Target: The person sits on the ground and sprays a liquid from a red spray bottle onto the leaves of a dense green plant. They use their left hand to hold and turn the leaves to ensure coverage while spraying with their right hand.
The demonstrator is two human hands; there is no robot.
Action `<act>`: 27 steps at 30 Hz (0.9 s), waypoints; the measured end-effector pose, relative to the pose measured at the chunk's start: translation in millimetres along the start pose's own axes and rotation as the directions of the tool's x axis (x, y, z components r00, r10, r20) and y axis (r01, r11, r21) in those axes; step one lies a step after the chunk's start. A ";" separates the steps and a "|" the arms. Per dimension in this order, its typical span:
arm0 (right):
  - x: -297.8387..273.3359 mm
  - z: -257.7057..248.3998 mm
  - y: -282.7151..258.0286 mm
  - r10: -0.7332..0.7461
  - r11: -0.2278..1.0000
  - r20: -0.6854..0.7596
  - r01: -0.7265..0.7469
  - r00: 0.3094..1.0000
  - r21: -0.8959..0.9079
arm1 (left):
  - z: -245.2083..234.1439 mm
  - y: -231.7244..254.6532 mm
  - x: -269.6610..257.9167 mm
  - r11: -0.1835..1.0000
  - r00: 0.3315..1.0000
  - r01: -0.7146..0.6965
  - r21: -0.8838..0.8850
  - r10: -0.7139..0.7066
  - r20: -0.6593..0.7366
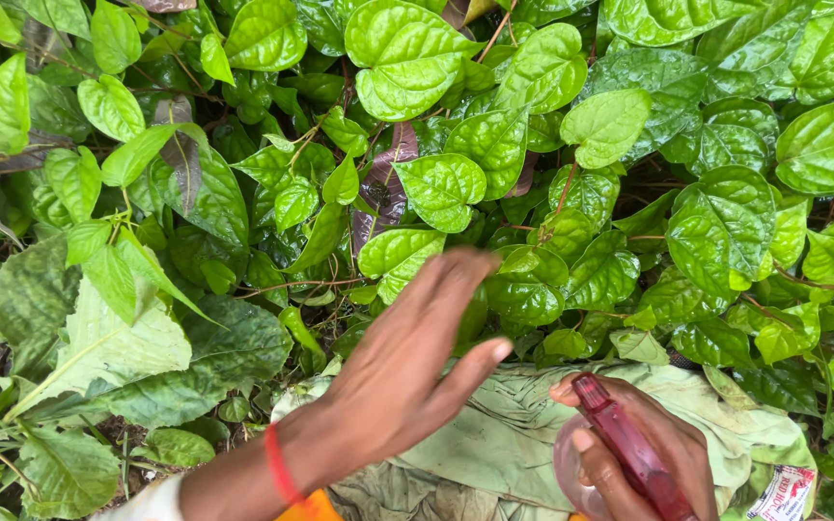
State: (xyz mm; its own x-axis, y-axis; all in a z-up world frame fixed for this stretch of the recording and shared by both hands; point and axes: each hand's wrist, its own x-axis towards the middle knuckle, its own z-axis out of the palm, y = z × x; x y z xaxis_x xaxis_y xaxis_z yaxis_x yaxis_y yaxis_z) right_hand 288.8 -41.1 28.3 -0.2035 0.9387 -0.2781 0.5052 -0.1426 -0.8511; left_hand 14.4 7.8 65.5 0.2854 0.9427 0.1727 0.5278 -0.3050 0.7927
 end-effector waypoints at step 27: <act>6.8 7.9 0.5 0.207 0.922 0.124 -0.235 0.971 0.307 | 29.1 -17.7 24.7 0.830 0.975 0.224 -0.511 -0.187 0.124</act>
State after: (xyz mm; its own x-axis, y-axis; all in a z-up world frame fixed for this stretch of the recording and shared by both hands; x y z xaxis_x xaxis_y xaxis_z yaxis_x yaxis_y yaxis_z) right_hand 281.0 -37.3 22.5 -0.1970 0.8428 -0.5009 0.2564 -0.4489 -0.8560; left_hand 35.4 32.6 38.8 0.2784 0.9591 -0.0522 0.0937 0.0269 0.9952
